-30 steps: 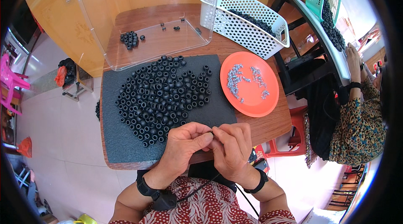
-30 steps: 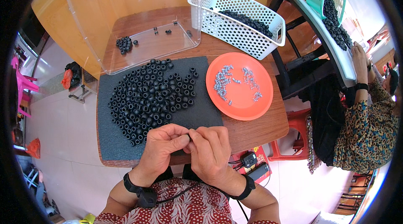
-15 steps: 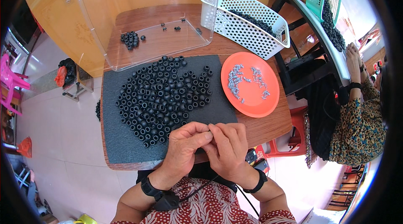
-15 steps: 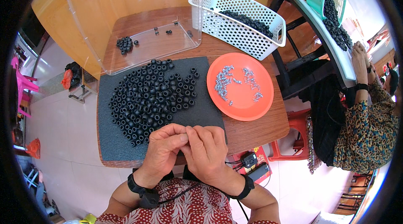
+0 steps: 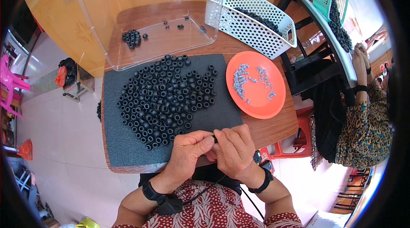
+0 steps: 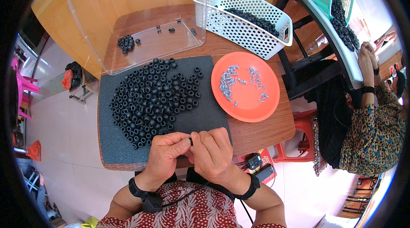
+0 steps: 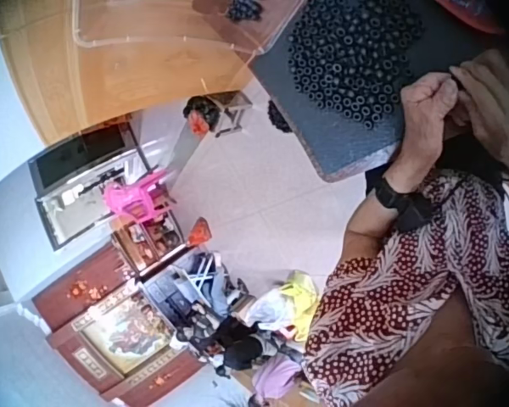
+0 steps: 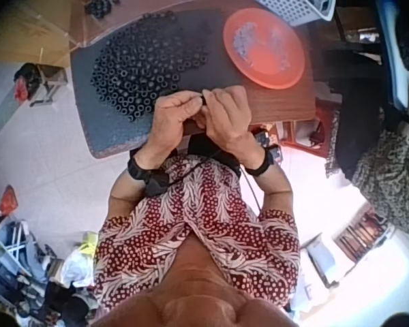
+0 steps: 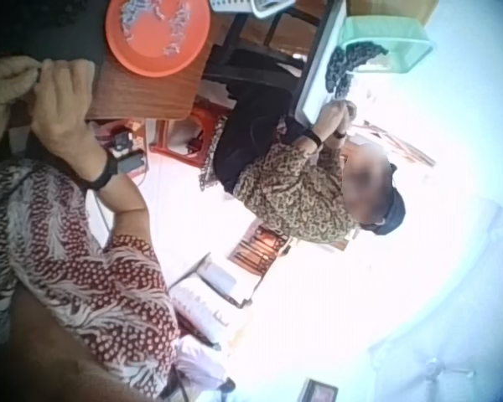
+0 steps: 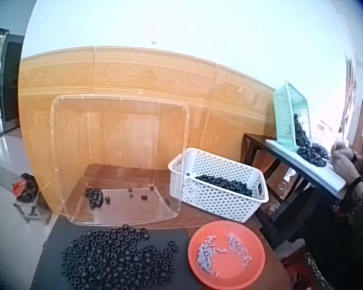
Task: Assembling small black plastic components by hand on a workbench.
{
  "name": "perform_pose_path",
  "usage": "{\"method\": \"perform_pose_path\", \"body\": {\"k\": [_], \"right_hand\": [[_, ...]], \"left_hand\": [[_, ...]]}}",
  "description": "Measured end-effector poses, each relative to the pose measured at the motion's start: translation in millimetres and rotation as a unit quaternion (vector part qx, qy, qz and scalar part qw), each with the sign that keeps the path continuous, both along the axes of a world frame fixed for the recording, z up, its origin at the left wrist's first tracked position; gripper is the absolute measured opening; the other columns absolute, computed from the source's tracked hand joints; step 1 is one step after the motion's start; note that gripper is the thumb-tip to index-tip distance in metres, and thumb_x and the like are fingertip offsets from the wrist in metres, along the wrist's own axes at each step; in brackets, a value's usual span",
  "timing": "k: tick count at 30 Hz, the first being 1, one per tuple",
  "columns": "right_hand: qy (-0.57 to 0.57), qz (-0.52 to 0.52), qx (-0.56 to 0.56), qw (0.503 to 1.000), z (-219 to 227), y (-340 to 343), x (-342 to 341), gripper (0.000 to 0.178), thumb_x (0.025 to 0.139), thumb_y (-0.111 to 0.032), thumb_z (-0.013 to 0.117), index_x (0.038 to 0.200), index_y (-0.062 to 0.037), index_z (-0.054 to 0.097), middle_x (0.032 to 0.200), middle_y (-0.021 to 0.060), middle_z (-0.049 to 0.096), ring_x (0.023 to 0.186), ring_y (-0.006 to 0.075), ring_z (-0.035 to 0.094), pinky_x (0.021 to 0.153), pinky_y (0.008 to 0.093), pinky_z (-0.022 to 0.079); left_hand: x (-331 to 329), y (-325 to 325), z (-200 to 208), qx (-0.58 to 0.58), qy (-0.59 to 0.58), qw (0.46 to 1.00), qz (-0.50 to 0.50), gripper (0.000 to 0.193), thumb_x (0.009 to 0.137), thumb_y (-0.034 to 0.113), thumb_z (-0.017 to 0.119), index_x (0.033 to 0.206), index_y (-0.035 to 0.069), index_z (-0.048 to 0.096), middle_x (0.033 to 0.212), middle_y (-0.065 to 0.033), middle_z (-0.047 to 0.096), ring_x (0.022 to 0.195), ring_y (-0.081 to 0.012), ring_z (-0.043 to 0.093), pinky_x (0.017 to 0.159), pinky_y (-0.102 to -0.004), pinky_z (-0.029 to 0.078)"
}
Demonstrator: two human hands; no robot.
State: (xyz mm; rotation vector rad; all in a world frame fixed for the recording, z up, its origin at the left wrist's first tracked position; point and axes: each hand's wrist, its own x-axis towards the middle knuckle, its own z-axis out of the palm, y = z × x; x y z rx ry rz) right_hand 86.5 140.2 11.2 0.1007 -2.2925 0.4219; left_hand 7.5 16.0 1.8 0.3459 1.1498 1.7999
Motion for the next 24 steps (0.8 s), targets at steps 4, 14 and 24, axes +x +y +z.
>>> {"method": "perform_pose_path", "body": {"k": [4,14,24], "right_hand": [[0.024,0.049,0.028,0.998,2.5,4.8,-9.2,0.043,0.044,-0.004,0.061,0.084,0.0107,0.058,0.074,0.0146,0.054,0.061,0.0246,0.048,0.050,0.0336,0.035],[-0.016,0.037,0.121,0.992,43.3,58.6,-34.7,0.029,0.058,-0.001,0.069,0.085,0.0013,0.059,0.080,0.0109,0.057,0.068,0.0267,0.053,0.057,0.0370,0.039],[0.002,-0.290,0.198,0.936,107.5,220.7,-128.7,0.029,0.066,0.000,0.064,0.095,0.0013,0.059,0.081,0.0157,0.059,0.080,0.0336,0.053,0.074,0.0417,0.042]], "left_hand": [[-2.3,0.6,3.6,-0.028,-0.033,0.999,0.006,0.024,0.090,0.016,0.055,0.094,-0.006,0.061,0.076,-0.0080,0.063,0.067,-0.0135,0.060,0.062,-0.0248,0.049],[-8.1,1.1,5.2,0.023,-0.049,0.999,0.002,0.035,0.095,0.023,0.047,0.110,-0.007,0.054,0.090,-0.0166,0.065,0.075,-0.0190,0.062,0.066,-0.0284,0.051],[-16.7,6.2,-2.7,0.030,-0.033,0.998,-0.034,0.030,0.094,0.016,0.049,0.114,-0.006,0.053,0.097,-0.0164,0.064,0.079,-0.0176,0.061,0.069,-0.0281,0.050]]}}
